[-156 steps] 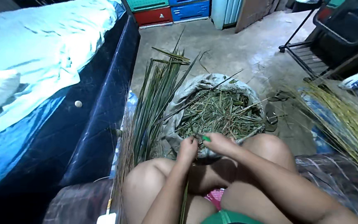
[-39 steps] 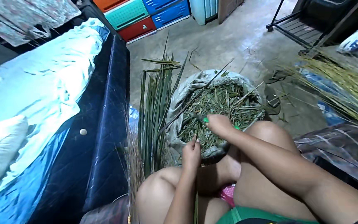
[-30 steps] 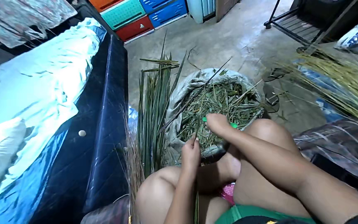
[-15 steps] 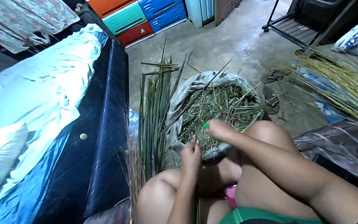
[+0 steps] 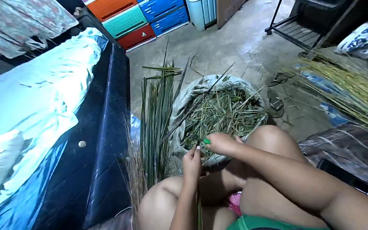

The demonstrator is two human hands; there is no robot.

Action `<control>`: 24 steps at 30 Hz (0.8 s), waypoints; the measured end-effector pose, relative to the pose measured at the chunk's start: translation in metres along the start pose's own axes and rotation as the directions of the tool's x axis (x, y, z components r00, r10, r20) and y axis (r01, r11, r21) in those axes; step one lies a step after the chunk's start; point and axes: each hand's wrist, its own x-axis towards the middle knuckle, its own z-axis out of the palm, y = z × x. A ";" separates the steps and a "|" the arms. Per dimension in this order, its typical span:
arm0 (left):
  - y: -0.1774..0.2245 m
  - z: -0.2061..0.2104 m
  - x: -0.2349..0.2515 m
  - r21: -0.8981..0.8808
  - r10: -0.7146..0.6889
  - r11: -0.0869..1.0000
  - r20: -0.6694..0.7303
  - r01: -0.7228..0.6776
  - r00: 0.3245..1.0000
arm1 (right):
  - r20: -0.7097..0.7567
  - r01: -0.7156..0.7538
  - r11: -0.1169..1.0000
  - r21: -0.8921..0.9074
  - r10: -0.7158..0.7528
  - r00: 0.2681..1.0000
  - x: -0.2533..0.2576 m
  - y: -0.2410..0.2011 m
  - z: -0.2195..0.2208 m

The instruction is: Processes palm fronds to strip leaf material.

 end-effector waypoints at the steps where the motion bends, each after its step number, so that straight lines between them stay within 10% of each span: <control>1: -0.001 -0.001 0.000 -0.070 -0.018 0.997 0.014 0.019 1.000 | 0.000 -0.001 1.000 -0.029 0.001 1.000 -0.005 -0.004 0.002; 9: 0.007 -0.001 0.000 -0.262 -0.029 0.963 0.117 0.059 0.993 | -0.312 -0.181 0.954 0.239 0.252 0.916 0.029 0.033 -0.050; 14: 0.012 0.003 -0.005 -0.167 -0.052 0.983 0.171 0.081 0.984 | -0.119 0.030 0.869 0.494 0.034 0.992 0.026 0.015 -0.023; 21: 0.011 0.004 -0.004 -0.159 -0.016 0.986 0.188 0.046 0.982 | -0.283 0.054 0.656 0.753 0.249 0.926 0.058 0.045 -0.033; 24: 0.003 0.002 0.004 -0.080 -0.010 0.997 0.080 0.016 0.997 | -0.148 -0.004 0.828 0.561 0.105 0.983 0.030 0.027 -0.023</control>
